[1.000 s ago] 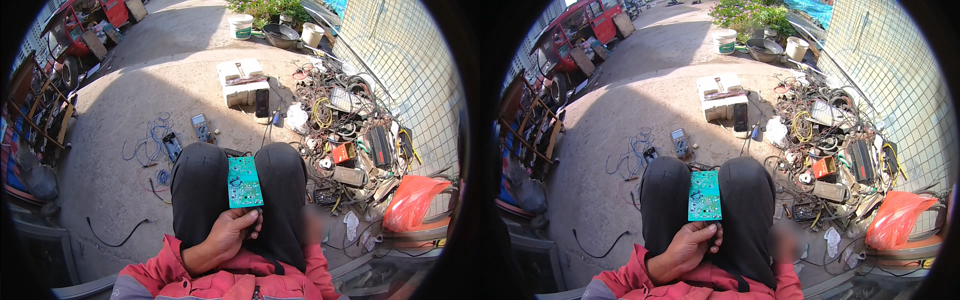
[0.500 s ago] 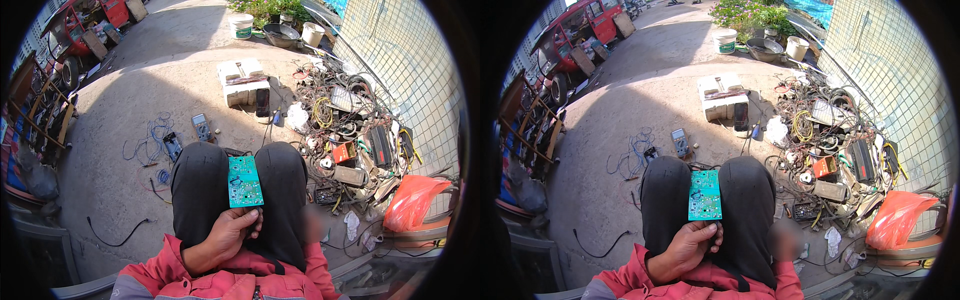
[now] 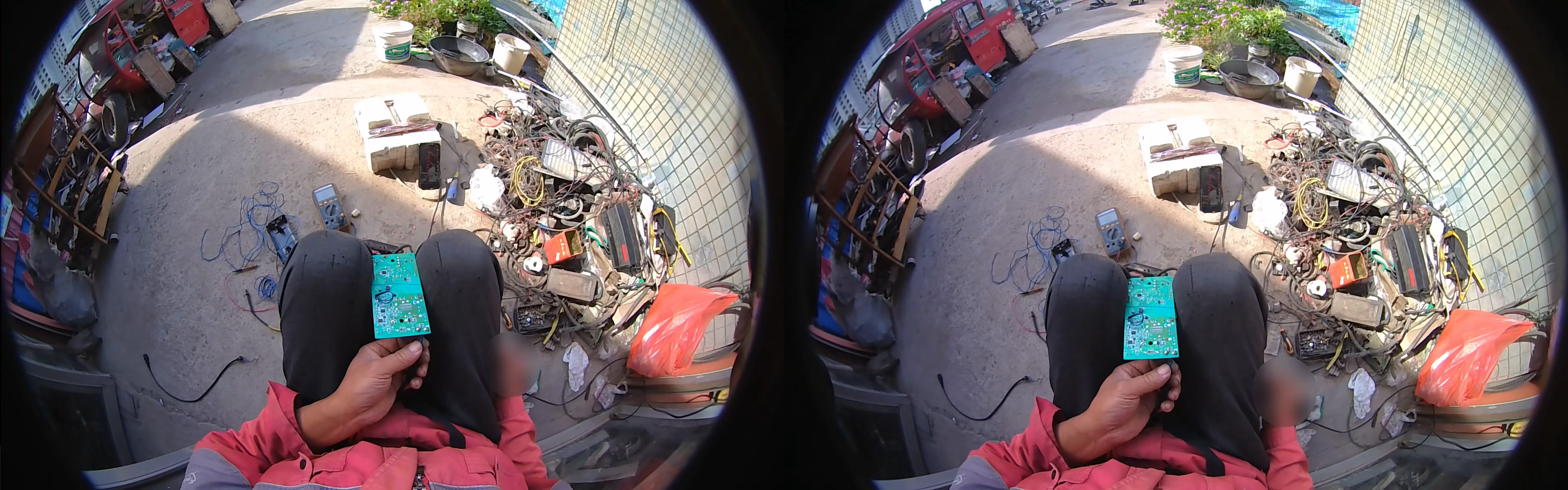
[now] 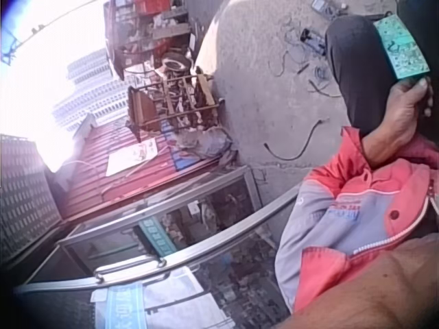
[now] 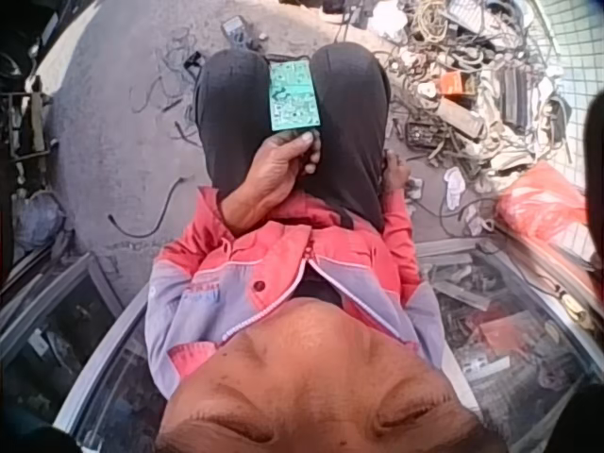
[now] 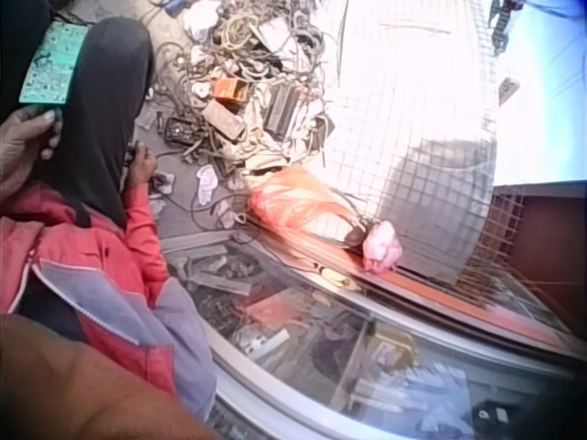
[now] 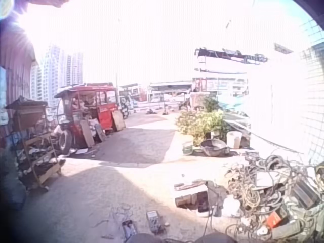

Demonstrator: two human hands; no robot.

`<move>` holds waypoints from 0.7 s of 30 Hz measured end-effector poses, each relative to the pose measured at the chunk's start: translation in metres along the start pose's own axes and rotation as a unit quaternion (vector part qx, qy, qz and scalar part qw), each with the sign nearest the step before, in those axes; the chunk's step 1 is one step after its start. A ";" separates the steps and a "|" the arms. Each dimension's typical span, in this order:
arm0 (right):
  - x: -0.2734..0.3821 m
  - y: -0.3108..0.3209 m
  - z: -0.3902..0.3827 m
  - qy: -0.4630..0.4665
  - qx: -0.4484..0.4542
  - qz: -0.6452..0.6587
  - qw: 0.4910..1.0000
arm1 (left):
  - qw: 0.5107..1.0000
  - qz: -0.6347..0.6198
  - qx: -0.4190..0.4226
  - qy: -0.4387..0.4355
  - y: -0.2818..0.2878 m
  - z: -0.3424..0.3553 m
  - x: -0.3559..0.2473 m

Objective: The person sits on the ground and uses a soldering iron to work on a green circuit board. They then insert the board into a black plastic housing and connect wires to the internal components.

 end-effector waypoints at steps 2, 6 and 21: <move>-0.012 -0.011 -0.004 -0.004 0.004 -0.005 1.000 | 1.000 0.008 -0.005 0.002 -0.002 0.000 -0.001; -0.007 -0.009 -0.001 -0.020 0.033 0.005 0.999 | 1.000 0.009 -0.007 0.000 -0.002 -0.001 -0.002; -0.021 -0.032 -0.011 -0.056 0.010 0.047 0.997 | 1.000 0.010 -0.004 0.002 -0.003 0.000 -0.001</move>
Point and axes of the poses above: each hand's wrist, its own z-axis towards the middle knuckle, its own y-axis out of the back of the hand, x = y × z, the point moved 10 cm from there along z, towards the middle knuckle, and after that the axes turned 10 degrees about -y, right-handed, at the moved point
